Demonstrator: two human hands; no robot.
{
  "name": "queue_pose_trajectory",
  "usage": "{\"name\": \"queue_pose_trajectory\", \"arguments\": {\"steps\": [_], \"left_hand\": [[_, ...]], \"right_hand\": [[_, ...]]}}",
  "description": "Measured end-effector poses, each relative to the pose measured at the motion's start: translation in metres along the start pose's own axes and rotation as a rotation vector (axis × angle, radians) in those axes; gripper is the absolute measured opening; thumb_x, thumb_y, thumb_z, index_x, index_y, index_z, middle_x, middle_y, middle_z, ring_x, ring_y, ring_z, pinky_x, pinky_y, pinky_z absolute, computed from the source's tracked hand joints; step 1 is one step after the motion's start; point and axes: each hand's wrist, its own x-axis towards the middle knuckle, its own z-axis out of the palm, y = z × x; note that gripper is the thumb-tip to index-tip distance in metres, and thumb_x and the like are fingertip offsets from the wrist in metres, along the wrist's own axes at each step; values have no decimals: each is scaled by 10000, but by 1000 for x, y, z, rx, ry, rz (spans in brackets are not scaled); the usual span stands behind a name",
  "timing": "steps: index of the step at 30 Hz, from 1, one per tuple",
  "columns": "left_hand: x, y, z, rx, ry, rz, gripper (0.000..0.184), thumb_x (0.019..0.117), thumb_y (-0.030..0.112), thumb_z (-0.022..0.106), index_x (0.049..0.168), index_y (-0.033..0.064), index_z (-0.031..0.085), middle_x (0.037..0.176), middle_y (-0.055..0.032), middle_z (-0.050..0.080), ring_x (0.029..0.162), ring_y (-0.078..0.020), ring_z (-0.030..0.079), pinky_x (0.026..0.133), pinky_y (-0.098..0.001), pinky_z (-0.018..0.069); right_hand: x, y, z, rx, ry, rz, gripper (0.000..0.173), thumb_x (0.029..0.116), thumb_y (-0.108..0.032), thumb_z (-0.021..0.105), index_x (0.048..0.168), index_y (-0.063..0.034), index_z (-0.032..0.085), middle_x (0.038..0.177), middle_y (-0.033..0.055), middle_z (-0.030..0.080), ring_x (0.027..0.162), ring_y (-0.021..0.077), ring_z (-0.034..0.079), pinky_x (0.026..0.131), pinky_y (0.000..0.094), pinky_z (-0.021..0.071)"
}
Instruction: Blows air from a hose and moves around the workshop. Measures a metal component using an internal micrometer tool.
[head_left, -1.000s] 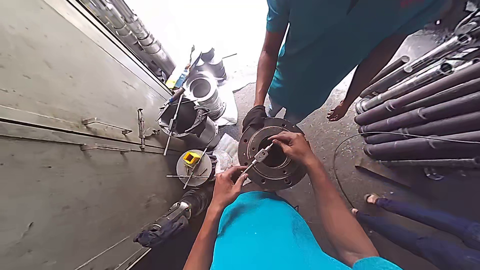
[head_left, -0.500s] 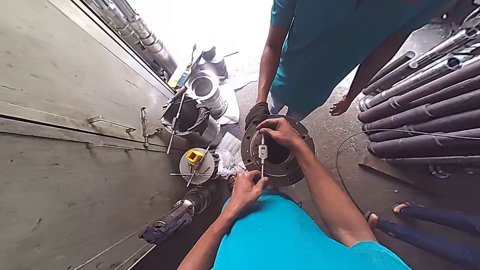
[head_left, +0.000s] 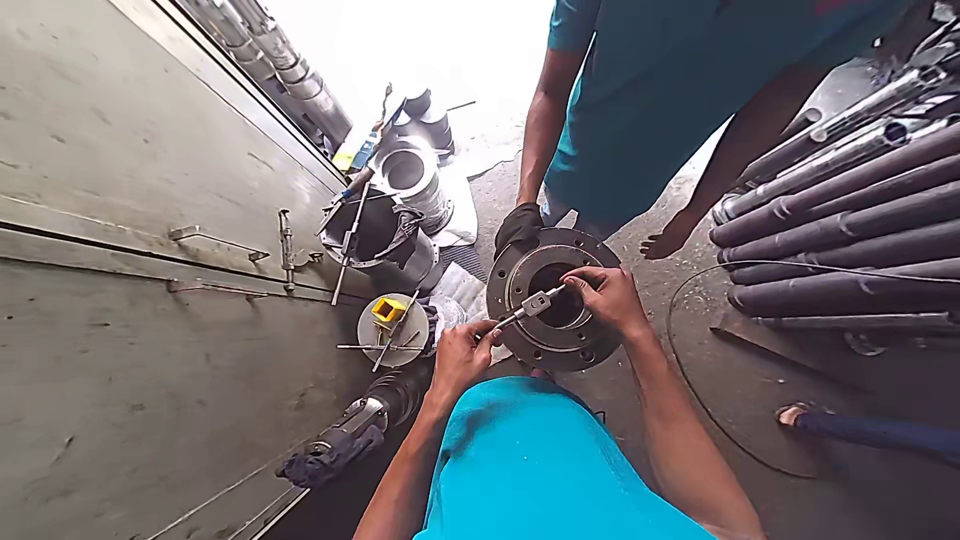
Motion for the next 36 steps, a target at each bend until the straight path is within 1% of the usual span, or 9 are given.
{"name": "queue_pose_trajectory", "arguments": {"steps": [4,10,15,20,23,28,31,33,36], "left_hand": [[16,-5,-9,-44,7,35,202,996,200,628,1106,150,790,857,36,775,675,-66,712,683,-308,620],[45,-7,-30,-56,-90,106,184,1003,150,658,1128,183,789,867,32,775,649,-81,698,657,-336,614],[70,-6,-38,-104,-160,171,196,991,101,665,1148,137,777,918,-6,783,653,-105,708,646,-335,621],[106,-2,-42,-173,-286,221,217,991,84,651,1181,83,756,1028,-62,775,779,-132,743,772,-366,638],[133,0,-41,-227,-396,248,238,977,68,659,1196,70,751,1025,-74,770,752,-142,731,752,-370,630],[169,16,-29,-452,-656,204,266,993,-36,571,1231,-42,690,1043,-142,763,804,-177,754,765,-353,644],[178,44,-19,-313,-734,137,291,966,-45,585,1222,1,717,1028,-112,774,747,-130,711,644,-304,574],[182,65,-11,-180,-777,137,276,934,-57,616,1169,18,739,1023,-105,769,820,-170,737,745,-374,624],[176,92,-1,-22,-814,210,259,883,-47,637,1096,34,760,999,-92,766,849,-183,727,789,-411,603]], "right_hand": [[-5,5,-1,-82,2,18,150,1011,-196,656,1013,-150,799,832,49,761,693,173,706,681,479,572],[-31,-1,4,-138,41,46,154,1005,-178,655,1005,-127,801,807,60,754,694,177,704,680,479,560],[-56,-13,13,-185,31,132,238,1022,-231,583,1038,-120,792,792,61,746,688,177,709,689,447,583],[-75,-31,23,-163,-81,241,305,1060,-251,503,1100,-102,767,815,13,757,670,99,714,681,325,615],[-79,-42,24,79,-226,393,292,1088,-204,479,1161,-69,727,827,-23,754,659,55,715,656,255,632],[-80,-46,44,614,-403,518,260,1094,-109,456,1131,37,668,840,86,753,680,169,746,662,340,661],[-79,-60,62,787,-422,580,243,1097,-98,445,1096,55,634,882,110,754,724,190,757,702,353,664],[-76,-72,78,895,-376,631,241,1099,-100,449,1100,67,622,899,126,754,750,206,761,721,361,661],[-70,-89,105,1012,-263,675,257,1100,-111,459,1129,91,616,925,151,750,782,224,764,738,366,663]]}}
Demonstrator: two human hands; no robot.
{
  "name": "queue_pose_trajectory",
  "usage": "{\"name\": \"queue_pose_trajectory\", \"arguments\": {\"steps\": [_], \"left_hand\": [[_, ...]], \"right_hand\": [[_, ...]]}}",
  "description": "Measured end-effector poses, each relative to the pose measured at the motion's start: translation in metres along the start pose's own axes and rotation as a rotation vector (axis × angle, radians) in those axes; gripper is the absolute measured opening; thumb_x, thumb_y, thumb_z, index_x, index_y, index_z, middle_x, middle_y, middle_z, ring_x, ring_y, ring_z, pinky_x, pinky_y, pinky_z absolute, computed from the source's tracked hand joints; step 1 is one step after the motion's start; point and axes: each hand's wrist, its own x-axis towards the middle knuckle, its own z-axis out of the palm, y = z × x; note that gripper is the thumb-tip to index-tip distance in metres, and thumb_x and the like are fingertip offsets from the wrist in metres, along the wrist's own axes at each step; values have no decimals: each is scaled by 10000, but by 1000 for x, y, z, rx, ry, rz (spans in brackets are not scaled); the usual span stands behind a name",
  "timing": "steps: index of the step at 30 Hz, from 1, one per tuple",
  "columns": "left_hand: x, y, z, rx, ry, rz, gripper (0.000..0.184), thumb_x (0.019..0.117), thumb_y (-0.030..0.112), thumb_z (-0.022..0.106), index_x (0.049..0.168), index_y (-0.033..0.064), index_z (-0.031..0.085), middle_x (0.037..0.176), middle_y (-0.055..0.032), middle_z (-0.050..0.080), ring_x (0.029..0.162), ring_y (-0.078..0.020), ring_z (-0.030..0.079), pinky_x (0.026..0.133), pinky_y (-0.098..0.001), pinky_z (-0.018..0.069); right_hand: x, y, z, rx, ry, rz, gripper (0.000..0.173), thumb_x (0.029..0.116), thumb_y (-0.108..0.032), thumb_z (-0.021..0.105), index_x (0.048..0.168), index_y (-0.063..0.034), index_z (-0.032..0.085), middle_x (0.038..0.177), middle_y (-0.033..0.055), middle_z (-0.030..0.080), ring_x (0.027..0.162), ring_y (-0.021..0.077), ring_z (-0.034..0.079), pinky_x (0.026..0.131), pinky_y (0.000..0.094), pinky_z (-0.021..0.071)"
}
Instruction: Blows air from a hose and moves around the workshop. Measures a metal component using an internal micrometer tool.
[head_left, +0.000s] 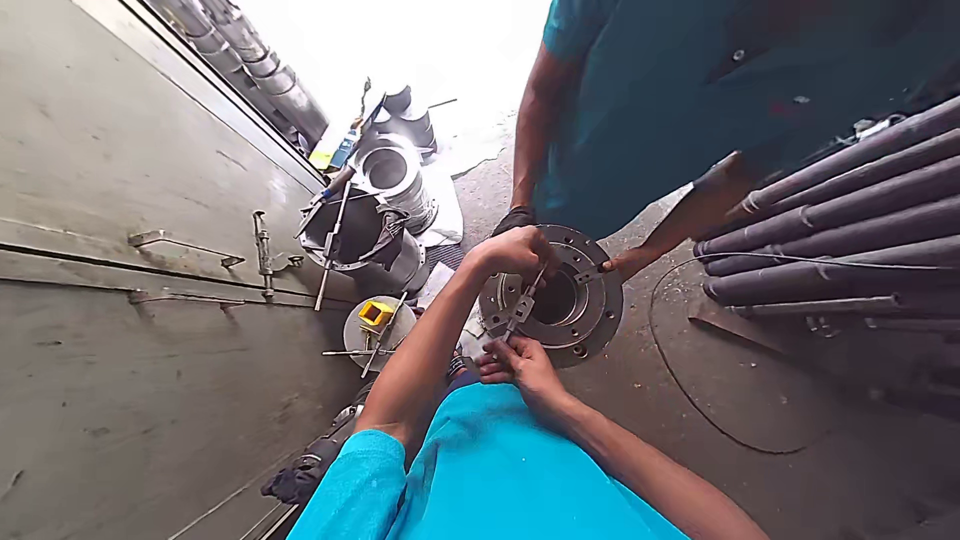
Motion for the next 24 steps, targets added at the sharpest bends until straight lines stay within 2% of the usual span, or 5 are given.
{"name": "queue_pose_trajectory", "arguments": {"steps": [10,14,17,20,24], "left_hand": [[-30,-8,13,98,235,32,356,1012,93,529,1354,98,631,1182,-96,743,955,-201,748,873,-454,613],[-98,-27,46,40,543,-8,272,1048,117,522,1283,82,656,1029,-71,762,781,-148,727,727,-362,612],[-137,-49,80,81,629,-95,254,1049,176,556,1257,109,685,946,-38,764,733,-134,724,700,-364,631],[-147,-51,127,69,682,-166,297,1019,234,598,1262,97,698,913,-31,757,764,-116,716,749,-372,618],[-120,-34,199,147,939,-196,248,990,232,611,1114,60,741,825,-3,750,704,-56,703,696,-282,612]], "right_hand": [[9,-29,-47,-467,-242,50,316,1084,-243,534,1178,27,668,951,84,767,798,147,762,762,324,653],[1,-71,-104,-772,36,-500,170,1029,-157,603,1122,-72,718,865,56,753,648,146,713,598,357,631],[34,-104,-133,-1059,104,-939,267,1004,-219,628,1229,-143,751,1200,33,746,1019,154,728,885,401,601],[80,-118,-142,-1270,-93,-1018,292,1016,-239,608,1264,-198,755,1365,54,671,1155,294,646,989,498,507],[123,-125,-125,-1301,-315,-1086,258,997,-134,612,1179,-187,788,1167,35,762,1061,272,689,966,454,527]]}}
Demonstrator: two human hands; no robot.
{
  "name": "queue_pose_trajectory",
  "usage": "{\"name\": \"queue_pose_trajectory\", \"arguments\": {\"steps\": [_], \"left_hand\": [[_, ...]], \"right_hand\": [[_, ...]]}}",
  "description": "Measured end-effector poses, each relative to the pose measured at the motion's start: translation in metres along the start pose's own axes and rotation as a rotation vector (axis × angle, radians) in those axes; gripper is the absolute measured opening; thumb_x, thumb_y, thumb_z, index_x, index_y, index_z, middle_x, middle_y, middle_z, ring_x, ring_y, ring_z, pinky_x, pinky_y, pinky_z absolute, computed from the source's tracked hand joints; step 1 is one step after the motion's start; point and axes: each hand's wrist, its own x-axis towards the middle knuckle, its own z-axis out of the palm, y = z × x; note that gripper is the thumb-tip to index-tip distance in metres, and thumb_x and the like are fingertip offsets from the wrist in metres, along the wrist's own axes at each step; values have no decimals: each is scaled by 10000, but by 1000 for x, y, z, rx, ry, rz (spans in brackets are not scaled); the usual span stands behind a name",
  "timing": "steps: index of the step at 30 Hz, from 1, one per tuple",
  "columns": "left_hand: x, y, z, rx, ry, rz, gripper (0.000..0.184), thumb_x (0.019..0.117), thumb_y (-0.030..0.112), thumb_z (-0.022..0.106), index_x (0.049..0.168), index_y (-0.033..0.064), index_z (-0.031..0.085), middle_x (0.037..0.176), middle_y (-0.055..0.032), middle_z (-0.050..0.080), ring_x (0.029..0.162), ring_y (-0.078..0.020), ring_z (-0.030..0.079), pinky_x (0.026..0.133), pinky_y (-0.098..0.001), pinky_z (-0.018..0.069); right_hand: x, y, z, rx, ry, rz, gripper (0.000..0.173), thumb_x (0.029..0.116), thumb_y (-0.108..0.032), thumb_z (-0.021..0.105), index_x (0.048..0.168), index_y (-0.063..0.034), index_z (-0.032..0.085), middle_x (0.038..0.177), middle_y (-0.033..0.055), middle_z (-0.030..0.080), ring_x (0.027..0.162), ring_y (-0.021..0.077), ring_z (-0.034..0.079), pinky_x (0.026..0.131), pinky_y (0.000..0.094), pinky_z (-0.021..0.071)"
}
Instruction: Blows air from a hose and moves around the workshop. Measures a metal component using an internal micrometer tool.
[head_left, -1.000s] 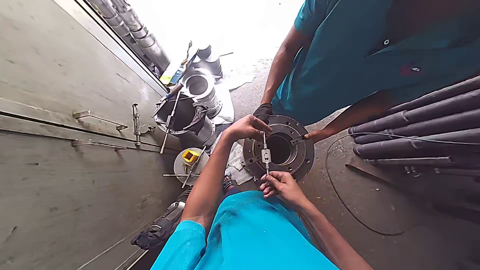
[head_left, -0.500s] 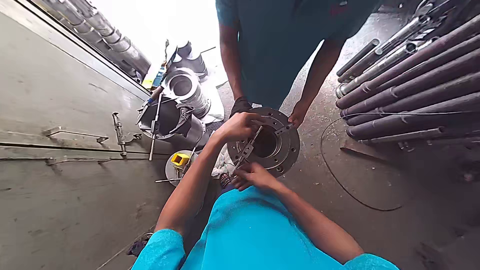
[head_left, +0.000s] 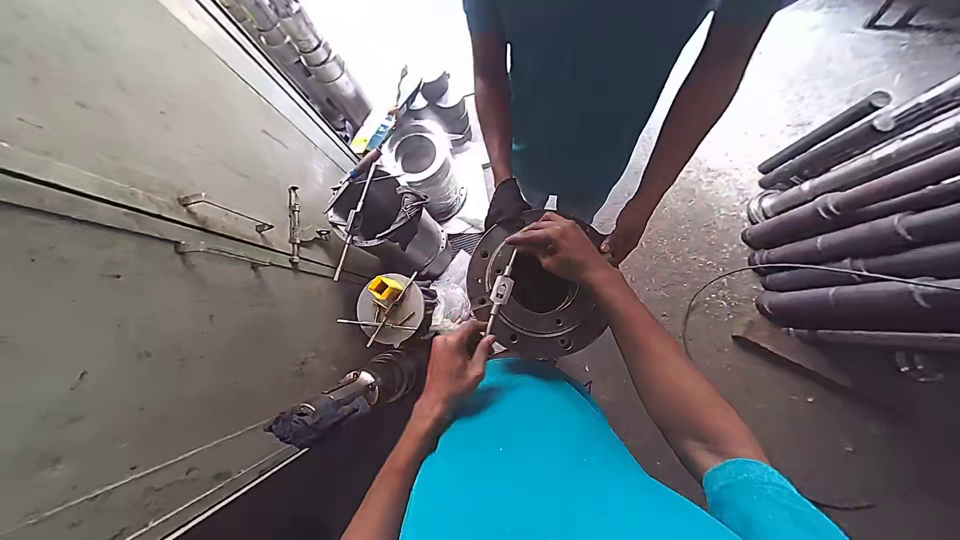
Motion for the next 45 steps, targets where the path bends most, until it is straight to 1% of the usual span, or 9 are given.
{"name": "queue_pose_trajectory", "arguments": {"steps": [8,14,21,26,32,36,40,43,45], "left_hand": [[6,-22,-5,276,268,93,248,958,107,606,1140,105,776,943,-88,749,814,-213,729,753,-415,614],[70,-43,-49,356,167,235,186,1010,161,636,1139,147,769,997,-102,725,840,-261,716,746,-480,602],[148,-54,-63,183,-56,476,190,1009,157,635,1128,107,774,1009,-86,757,917,-224,733,862,-458,594],[62,-54,-48,-26,101,173,173,954,139,679,1079,63,771,905,-43,773,773,-136,733,766,-392,622],[57,-42,-29,-648,143,-187,191,1017,66,601,1140,-17,722,915,-100,771,664,-161,727,637,-332,639],[157,-15,-37,-492,-178,-179,283,1058,125,540,1288,28,675,1036,-93,776,710,-134,708,639,-334,594],[219,50,-12,27,-654,105,271,936,155,702,1191,70,743,1066,-113,767,1016,-271,721,947,-559,546],[211,90,17,368,-902,397,172,904,190,721,1052,119,773,963,-120,735,951,-320,694,853,-615,535],[201,94,12,467,-924,428,256,936,213,675,1186,192,728,986,-109,723,934,-333,697,781,-632,550]], "right_hand": [[-22,-11,-27,-152,-230,8,264,1017,-288,546,1016,-101,732,953,77,728,958,307,684,832,513,554],[-77,-79,22,-313,79,385,491,1063,-390,449,729,-59,590,623,105,562,653,325,635,564,492,508],[-88,-111,22,-171,-123,533,436,1055,-412,467,861,-82,677,711,111,647,714,327,682,613,557,521],[-65,-72,-7,-161,-38,567,177,987,-332,679,983,-180,770,834,64,724,747,297,699,629,599,532],[-62,-64,-20,-11,-167,528,233,1050,-262,560,991,-143,751,761,63,697,698,259,682,648,560,536],[-74,-103,5,679,-426,706,375,1108,-223,382,1044,-13,686,788,30,734,633,97,683,601,295,584],[-45,-158,78,1171,-39,939,352,1121,-200,369,1117,28,638,830,56,743,606,101,670,532,252,551],[3,-178,109,1258,345,1100,165,1069,-36,414,961,0,534,688,44,647,542,111,645,493,260,554],[10,-176,107,1252,290,1101,146,1056,-13,408,977,21,526,722,76,646,551,134,661,495,273,574]]}}
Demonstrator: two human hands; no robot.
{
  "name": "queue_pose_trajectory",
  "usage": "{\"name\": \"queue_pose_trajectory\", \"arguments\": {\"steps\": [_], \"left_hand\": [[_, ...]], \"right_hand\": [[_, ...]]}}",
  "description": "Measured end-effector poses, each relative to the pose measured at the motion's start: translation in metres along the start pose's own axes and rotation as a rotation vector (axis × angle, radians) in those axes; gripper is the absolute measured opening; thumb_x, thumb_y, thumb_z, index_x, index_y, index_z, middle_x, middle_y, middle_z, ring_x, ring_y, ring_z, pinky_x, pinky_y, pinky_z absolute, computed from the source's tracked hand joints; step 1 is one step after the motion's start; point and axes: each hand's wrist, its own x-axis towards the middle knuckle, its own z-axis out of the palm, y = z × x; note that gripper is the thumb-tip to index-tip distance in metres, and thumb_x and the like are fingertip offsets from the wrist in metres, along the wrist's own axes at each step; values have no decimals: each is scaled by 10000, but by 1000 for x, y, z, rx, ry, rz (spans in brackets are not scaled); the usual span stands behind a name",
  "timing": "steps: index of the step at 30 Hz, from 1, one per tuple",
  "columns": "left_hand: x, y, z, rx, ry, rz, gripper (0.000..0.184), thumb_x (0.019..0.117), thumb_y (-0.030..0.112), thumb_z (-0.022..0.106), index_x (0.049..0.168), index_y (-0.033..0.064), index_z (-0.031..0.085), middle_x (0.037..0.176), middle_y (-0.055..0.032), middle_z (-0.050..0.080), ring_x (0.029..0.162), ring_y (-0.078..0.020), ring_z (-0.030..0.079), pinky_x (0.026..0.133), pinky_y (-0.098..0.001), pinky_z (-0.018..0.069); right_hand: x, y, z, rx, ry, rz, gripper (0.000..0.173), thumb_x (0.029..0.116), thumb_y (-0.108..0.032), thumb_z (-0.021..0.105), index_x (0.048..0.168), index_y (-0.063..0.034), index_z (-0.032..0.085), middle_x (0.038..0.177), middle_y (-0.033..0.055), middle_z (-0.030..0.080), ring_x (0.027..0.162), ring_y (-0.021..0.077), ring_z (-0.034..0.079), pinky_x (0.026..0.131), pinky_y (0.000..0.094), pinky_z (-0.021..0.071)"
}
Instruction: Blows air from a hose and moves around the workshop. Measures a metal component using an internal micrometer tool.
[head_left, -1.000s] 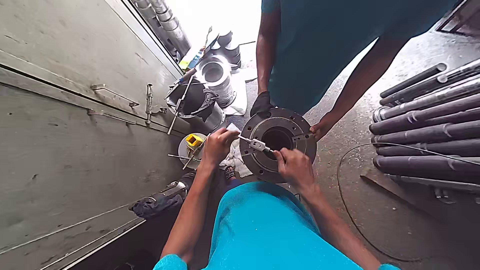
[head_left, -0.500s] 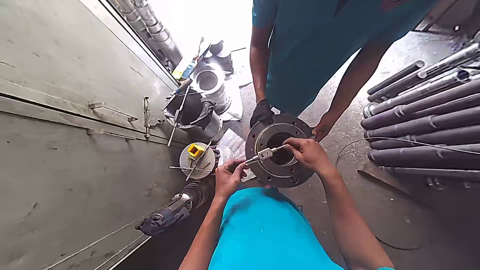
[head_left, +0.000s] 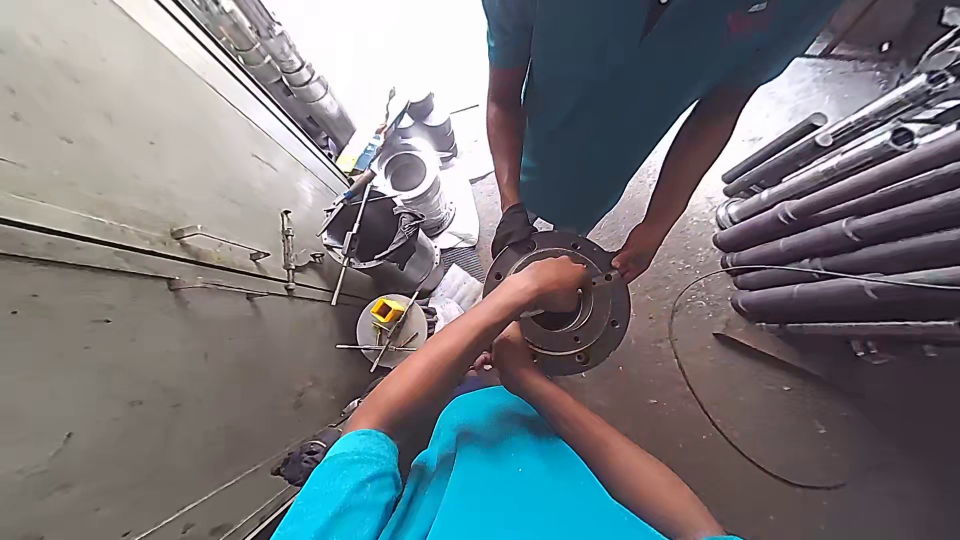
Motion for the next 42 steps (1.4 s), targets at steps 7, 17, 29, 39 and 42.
{"name": "queue_pose_trajectory", "arguments": {"steps": [7,17,29,39,42], "left_hand": [[-135,-72,65,-411,632,-159,266,1020,267,599,1218,141,724,960,-34,764,805,-165,720,776,-474,597],[-128,-45,143,-1191,1199,-229,172,979,-24,610,1100,-62,726,909,-133,768,597,-137,689,561,-282,601],[-15,-30,3,-331,178,114,262,980,81,601,1171,159,763,1083,-35,769,1022,-209,711,939,-526,535],[-167,-55,151,-758,699,-106,396,1002,245,625,1362,81,631,1041,-25,760,695,-81,671,623,-293,579],[-160,-33,178,-769,977,-142,287,967,123,666,1244,64,710,1020,-11,775,730,-63,697,662,-255,599]], "right_hand": [[-10,-38,-117,-860,190,-819,220,996,-197,592,1036,-69,767,906,45,761,785,126,723,731,373,620],[7,-57,-169,-1253,154,-609,418,1034,-344,501,772,-79,690,662,81,635,639,259,647,595,529,507],[-3,4,-29,-367,-167,-3,356,1111,-255,451,1055,-6,698,878,17,770,614,53,661,548,229,527],[30,-73,-143,-1158,254,-962,235,980,-243,626,1105,-143,798,1175,45,752,1083,247,692,944,482,542],[41,-73,-151,-1264,157,-891,246,1007,-279,595,1016,-128,789,994,49,762,926,255,705,816,479,567]]}}
